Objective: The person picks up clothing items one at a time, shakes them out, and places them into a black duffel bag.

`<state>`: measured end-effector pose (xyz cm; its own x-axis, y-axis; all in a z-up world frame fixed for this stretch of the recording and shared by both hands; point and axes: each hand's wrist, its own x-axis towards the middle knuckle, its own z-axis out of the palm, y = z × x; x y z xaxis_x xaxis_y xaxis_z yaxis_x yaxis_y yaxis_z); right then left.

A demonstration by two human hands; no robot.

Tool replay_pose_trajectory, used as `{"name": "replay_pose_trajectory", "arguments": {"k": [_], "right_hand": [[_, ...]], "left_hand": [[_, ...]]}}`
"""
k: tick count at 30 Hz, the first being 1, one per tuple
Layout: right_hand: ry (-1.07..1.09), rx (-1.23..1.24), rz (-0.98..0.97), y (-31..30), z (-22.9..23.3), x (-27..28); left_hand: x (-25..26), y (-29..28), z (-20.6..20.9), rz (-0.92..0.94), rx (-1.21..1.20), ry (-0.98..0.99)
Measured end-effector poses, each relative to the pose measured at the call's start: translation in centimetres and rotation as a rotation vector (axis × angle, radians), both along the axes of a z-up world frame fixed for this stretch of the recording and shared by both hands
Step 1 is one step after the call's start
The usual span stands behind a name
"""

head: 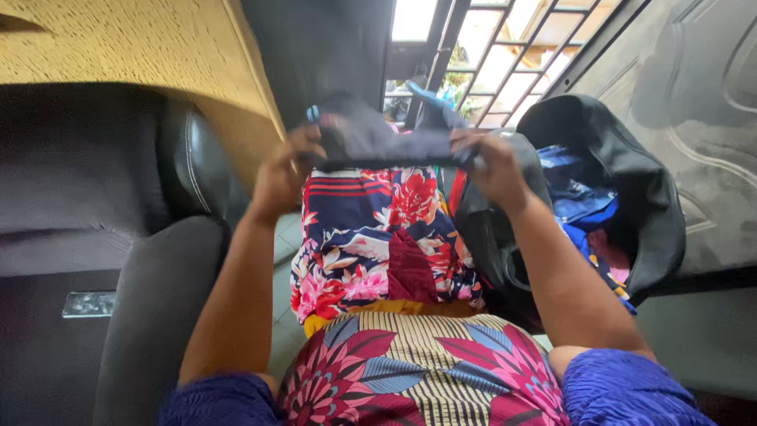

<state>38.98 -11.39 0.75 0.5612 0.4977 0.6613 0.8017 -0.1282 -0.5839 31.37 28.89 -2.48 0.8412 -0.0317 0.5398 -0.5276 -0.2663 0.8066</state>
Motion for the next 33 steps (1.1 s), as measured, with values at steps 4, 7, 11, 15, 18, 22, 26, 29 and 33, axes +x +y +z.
{"name": "replay_pose_trajectory", "arguments": {"k": [4,7,11,15,18,22,26,29,33], "right_hand": [[0.416,-0.047,-0.014,-1.1,-10.2,-3.5],[0.741,-0.271,-0.033,-2.1,-15.7,-6.5],[0.584,-0.443,0.122,-3.5,-19.3,-9.8],[0.716,-0.782,0.154,-3.8,-21.4,-11.6],[0.755,-0.848,0.357,-3.8,-23.7,-12.0],[0.730,-0.770,0.590,-4.4,-25.0,-12.2],[0.824,-0.697,0.477,-3.7,-24.2,-12.6],[0.600,-0.572,0.484,-3.1,-20.7,-12.6],[1.039,-0.788,0.220,-3.0,-13.4,-12.1]], "left_hand": [[-4.1,0.7,-10.2,-0.005,0.268,0.072],[-8.2,-0.2,-15.8,-0.045,0.179,0.295],[-14.0,-0.4,-19.7,-0.026,0.143,0.497],[-17.0,-0.4,-21.1,-0.161,0.119,0.683],[-18.0,-0.2,-21.3,-0.187,0.271,0.892],[-17.4,-1.1,-19.7,-0.280,0.451,1.147],[-16.2,-3.0,-16.7,-0.193,0.567,0.884],[-15.4,-4.9,-15.7,-0.064,0.551,0.953],[-14.5,-7.0,-18.7,0.006,0.668,0.509]]}}
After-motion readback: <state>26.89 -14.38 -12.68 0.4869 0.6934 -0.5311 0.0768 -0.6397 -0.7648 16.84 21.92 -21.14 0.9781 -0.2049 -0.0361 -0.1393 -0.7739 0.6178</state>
